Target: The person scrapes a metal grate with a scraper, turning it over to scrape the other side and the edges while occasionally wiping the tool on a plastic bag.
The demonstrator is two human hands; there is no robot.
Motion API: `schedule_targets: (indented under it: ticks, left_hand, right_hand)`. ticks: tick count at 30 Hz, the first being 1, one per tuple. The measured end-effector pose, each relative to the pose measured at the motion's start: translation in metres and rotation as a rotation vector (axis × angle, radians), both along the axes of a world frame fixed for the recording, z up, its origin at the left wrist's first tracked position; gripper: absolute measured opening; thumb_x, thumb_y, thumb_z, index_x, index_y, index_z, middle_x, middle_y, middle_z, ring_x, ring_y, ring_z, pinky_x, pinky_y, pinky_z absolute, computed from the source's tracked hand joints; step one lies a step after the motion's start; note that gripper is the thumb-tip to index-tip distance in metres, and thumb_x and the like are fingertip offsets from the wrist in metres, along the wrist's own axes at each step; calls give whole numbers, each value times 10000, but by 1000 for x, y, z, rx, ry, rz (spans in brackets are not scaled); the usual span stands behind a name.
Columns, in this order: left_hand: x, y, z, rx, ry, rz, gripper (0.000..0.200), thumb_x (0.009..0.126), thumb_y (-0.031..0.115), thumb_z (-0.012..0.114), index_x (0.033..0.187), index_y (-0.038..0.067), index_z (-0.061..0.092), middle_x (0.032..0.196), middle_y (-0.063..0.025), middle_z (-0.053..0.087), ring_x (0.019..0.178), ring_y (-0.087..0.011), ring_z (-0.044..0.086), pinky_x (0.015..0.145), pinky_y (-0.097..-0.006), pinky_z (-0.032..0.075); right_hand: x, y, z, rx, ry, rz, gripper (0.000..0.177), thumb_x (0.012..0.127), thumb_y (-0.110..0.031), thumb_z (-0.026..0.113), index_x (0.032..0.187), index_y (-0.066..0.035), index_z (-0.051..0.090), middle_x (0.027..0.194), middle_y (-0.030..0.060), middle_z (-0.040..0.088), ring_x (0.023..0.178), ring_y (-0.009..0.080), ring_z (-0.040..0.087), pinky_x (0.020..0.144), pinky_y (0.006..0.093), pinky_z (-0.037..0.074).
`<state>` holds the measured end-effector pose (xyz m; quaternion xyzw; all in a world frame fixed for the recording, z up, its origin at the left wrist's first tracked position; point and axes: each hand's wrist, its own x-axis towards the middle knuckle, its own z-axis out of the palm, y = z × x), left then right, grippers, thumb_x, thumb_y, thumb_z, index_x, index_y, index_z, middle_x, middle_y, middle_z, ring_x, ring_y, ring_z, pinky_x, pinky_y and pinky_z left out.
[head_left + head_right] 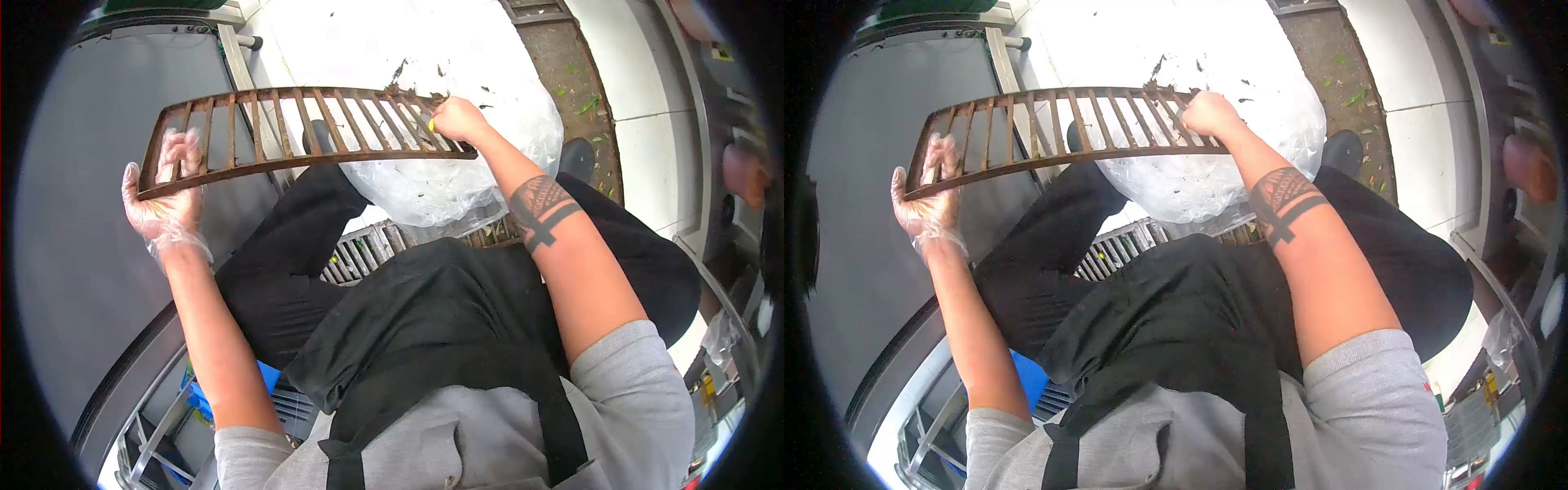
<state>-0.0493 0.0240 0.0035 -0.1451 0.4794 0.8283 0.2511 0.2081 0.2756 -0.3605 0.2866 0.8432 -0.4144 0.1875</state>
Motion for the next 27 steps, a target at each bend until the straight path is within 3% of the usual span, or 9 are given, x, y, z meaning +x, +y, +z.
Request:
schedule_targets:
  ticks: [1,3,5,6,9,11,15,23,27]
  left_hand:
    - [-10,-9,-3,117,-19,-145,799,965,243,580,1570,-172,264,1238,-282,509,815,-240,455,672,-354,440]
    - [-21,-19,-3,137,-34,-261,786,947,254,564,1563,-162,307,1209,-274,529,722,-204,430,603,-320,396]
    - [-23,-20,0,11,21,-343,747,935,283,562,1516,-154,390,1180,-259,545,638,-170,390,553,-309,364]
    - [-20,-16,2,-19,32,-322,743,933,268,550,1525,-151,392,1162,-255,546,618,-162,371,542,-299,354]
    - [-20,-19,2,1,42,-351,713,939,228,547,1512,-165,390,1115,-213,512,654,-169,390,567,-309,360]
    - [-21,-22,3,-9,22,-326,672,940,225,548,1470,-167,423,1078,-194,498,654,-169,390,565,-310,358]
    - [-22,-17,5,1,-31,-240,538,938,203,551,1335,-157,500,971,-136,446,653,-167,390,560,-310,355]
    - [-27,-18,-2,21,-50,-213,506,917,216,578,1258,-153,517,851,-94,407,632,-158,386,554,-303,356]
    - [-27,-24,-5,73,-34,-226,450,933,161,564,1250,-153,511,812,-55,363,670,-155,378,552,-297,329]
  right_hand:
    - [4,1,6,-44,27,129,358,809,-255,676,1098,-115,835,1080,196,777,1038,367,744,955,443,577]
    - [15,-9,15,-78,32,-13,423,809,-279,718,1191,-122,809,1132,194,772,1075,360,739,983,422,567]
    - [16,-23,11,-4,271,-511,367,816,-204,621,1106,-79,807,1088,215,766,1042,410,729,935,478,578]
    - [12,-25,13,36,280,-529,397,832,-179,606,1170,-92,794,1079,240,758,1044,418,728,939,482,579]
    - [-1,-30,20,58,182,-366,375,840,-152,594,1150,-61,784,1085,250,755,1037,418,732,938,492,581]
    - [-8,-38,26,113,152,-379,417,883,-145,573,1243,-55,763,1132,238,758,1045,414,733,956,481,578]
    - [-13,-46,25,220,126,-306,251,888,-133,577,1045,-23,738,1033,242,741,1006,438,726,897,524,586]
    - [2,-36,-18,56,160,-381,494,893,-268,668,1369,-148,721,1240,157,743,1108,354,715,997,438,555]
    - [9,-35,-36,44,257,-407,472,882,-284,643,1335,-193,740,1263,135,737,1155,349,701,998,445,554]
